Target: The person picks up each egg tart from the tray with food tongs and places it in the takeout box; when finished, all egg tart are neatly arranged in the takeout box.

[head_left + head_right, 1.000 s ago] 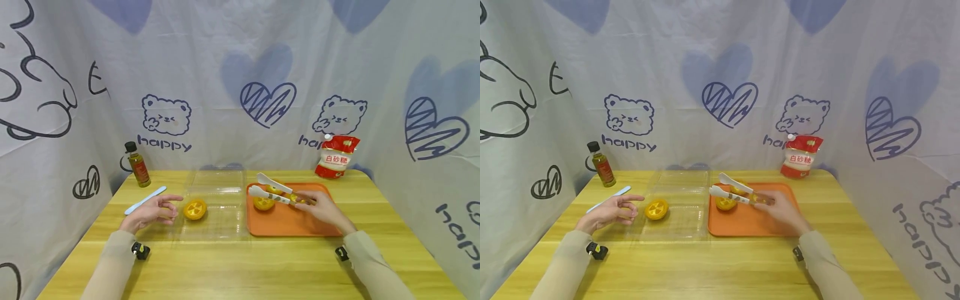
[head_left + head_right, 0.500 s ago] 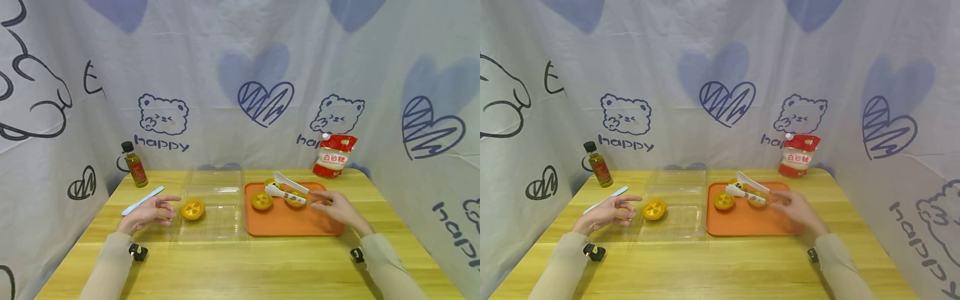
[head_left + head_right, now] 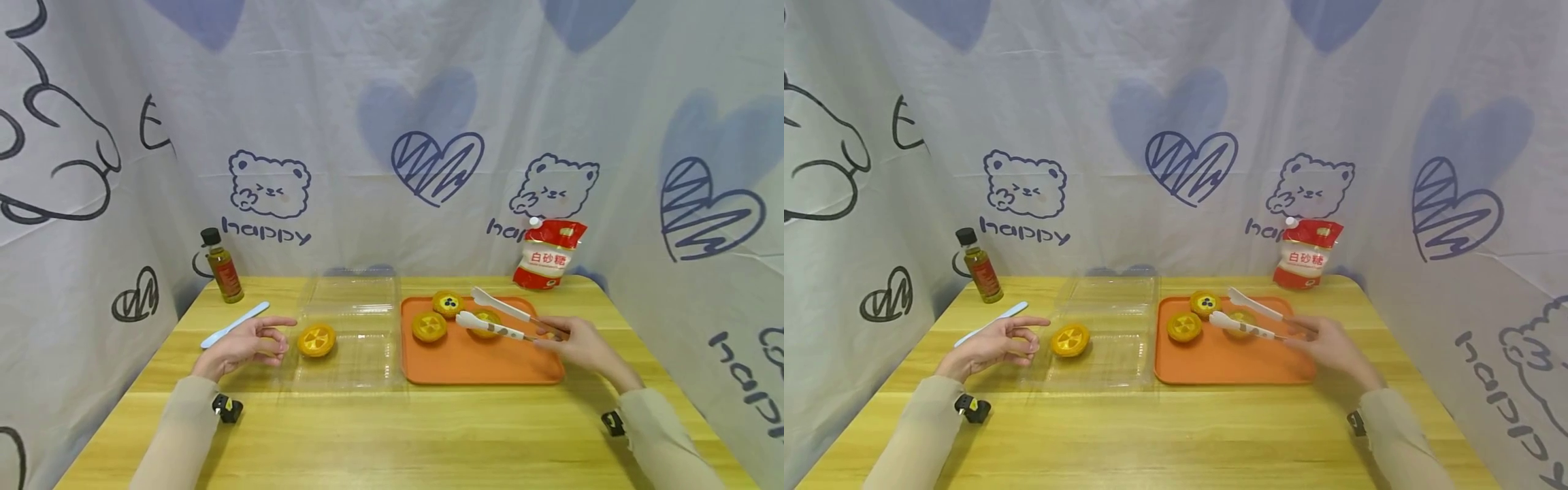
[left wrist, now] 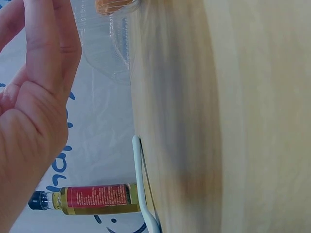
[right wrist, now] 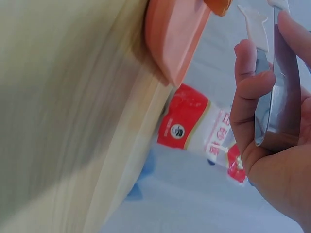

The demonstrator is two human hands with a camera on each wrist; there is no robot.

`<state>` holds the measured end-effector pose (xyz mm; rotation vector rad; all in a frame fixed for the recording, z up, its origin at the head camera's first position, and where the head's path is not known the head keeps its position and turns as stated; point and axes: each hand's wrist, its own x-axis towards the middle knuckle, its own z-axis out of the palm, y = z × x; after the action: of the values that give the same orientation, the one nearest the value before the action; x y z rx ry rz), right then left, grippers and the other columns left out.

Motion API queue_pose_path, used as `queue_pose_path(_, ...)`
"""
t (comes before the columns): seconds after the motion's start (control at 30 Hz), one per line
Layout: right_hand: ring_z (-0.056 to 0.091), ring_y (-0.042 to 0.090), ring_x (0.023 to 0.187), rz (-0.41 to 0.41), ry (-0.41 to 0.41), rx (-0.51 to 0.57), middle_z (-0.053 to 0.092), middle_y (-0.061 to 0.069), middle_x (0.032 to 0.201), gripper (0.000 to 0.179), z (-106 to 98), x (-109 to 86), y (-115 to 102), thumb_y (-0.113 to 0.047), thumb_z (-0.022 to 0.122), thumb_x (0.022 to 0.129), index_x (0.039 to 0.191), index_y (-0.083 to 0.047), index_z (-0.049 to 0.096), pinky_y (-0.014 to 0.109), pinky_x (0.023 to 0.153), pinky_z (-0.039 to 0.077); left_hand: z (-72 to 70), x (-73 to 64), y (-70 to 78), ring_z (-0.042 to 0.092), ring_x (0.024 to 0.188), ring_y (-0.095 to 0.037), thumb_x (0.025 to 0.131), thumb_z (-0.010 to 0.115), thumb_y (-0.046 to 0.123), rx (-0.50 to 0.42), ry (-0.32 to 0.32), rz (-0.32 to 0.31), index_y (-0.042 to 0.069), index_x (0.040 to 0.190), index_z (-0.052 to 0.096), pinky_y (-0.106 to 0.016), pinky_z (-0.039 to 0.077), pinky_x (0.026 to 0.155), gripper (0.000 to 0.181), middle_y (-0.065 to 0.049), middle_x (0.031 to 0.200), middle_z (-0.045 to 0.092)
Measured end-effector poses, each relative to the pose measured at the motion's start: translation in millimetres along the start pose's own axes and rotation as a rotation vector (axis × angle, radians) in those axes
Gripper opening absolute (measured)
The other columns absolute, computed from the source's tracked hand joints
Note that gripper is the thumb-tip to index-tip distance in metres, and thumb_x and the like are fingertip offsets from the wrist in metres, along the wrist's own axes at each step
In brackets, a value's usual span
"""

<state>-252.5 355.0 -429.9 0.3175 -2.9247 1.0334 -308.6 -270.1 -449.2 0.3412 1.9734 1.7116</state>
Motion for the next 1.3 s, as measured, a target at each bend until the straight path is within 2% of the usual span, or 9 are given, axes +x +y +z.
queue_pose_path(0.27,0.063,0.036,0.112,0.001,-0.011,-0.012,0.068,0.019,0.120,0.063,-7.6,-4.9,11.0,-0.038,0.072,0.089,0.135,0.002,0.056,0.020,0.081,0.054,-1.7,1.7,1.6,0.068,0.080,-0.021,0.090,0.064,-0.003,-0.017,-0.016,0.003,-0.007,0.150,0.025,-0.034,0.063,0.073,0.073,-0.005,0.094,0.065)
queue_pose_path(0.37,0.061,0.038,0.115,0.006,-0.012,-0.041,0.067,0.020,0.122,0.063,-8.7,-7.2,12.8,-0.037,0.072,0.089,0.134,0.003,0.057,0.033,0.088,0.057,-1.0,2.0,1.2,0.069,0.081,-0.021,0.089,0.065,-0.004,-0.023,-0.015,-0.001,-0.007,0.150,0.025,-0.034,0.063,0.073,0.073,-0.005,0.094,0.065)
queue_pose_path(0.47,0.059,0.041,0.117,0.021,-0.018,-0.064,0.065,0.022,0.126,0.063,-10.1,-10.5,12.9,-0.038,0.072,0.089,0.135,0.003,0.056,0.050,0.093,0.054,0.9,2.5,2.3,0.069,0.081,-0.022,0.089,0.064,-0.004,-0.022,-0.016,0.002,-0.007,0.150,0.025,-0.034,0.063,0.074,0.072,-0.005,0.094,0.064)
queue_pose_path(0.53,0.059,0.042,0.117,0.032,-0.027,-0.072,0.064,0.022,0.126,0.063,-11.1,-12.0,12.5,-0.039,0.071,0.089,0.135,0.002,0.056,0.053,0.094,0.053,1.9,2.8,3.2,0.069,0.082,-0.022,0.089,0.065,-0.003,-0.019,-0.016,0.002,-0.007,0.150,0.026,-0.034,0.063,0.074,0.072,-0.006,0.095,0.064)
queue_pose_path(0.63,0.060,0.039,0.114,0.041,-0.042,-0.082,0.066,0.020,0.123,0.063,-12.7,-12.8,12.0,-0.040,0.071,0.089,0.134,0.001,0.058,0.049,0.090,0.055,2.6,2.6,3.8,0.069,0.081,-0.022,0.089,0.065,-0.003,-0.014,-0.013,0.001,-0.007,0.150,0.026,-0.034,0.063,0.073,0.072,-0.006,0.095,0.064)
queue_pose_path(0.77,0.062,0.028,0.103,0.055,-0.064,-0.081,0.070,0.015,0.116,0.064,-15.5,-12.0,13.0,-0.042,0.071,0.089,0.135,0.000,0.057,0.033,0.079,0.053,2.3,1.8,3.2,0.068,0.081,-0.022,0.089,0.065,-0.004,-0.013,-0.010,-0.002,-0.007,0.150,0.027,-0.034,0.063,0.073,0.072,-0.005,0.094,0.064)
queue_pose_path(0.87,0.061,0.023,0.098,0.056,-0.083,-0.077,0.072,0.013,0.113,0.065,-16.9,-10.8,14.7,-0.043,0.070,0.089,0.136,0.000,0.056,0.027,0.073,0.050,2.0,1.2,2.9,0.068,0.081,-0.023,0.089,0.065,-0.003,-0.013,-0.008,-0.001,-0.007,0.150,0.027,-0.034,0.063,0.073,0.072,-0.005,0.094,0.064)
queue_pose_path(1.3,0.061,0.021,0.096,0.060,-0.095,-0.062,0.071,0.014,0.113,0.067,-14.9,-5.3,16.9,-0.041,0.072,0.087,0.135,0.003,0.056,0.026,0.073,0.052,1.7,-2.0,2.3,0.068,0.080,-0.021,0.089,0.066,-0.002,-0.026,-0.009,0.000,-0.007,0.150,0.026,-0.033,0.063,0.072,0.073,-0.005,0.094,0.064)
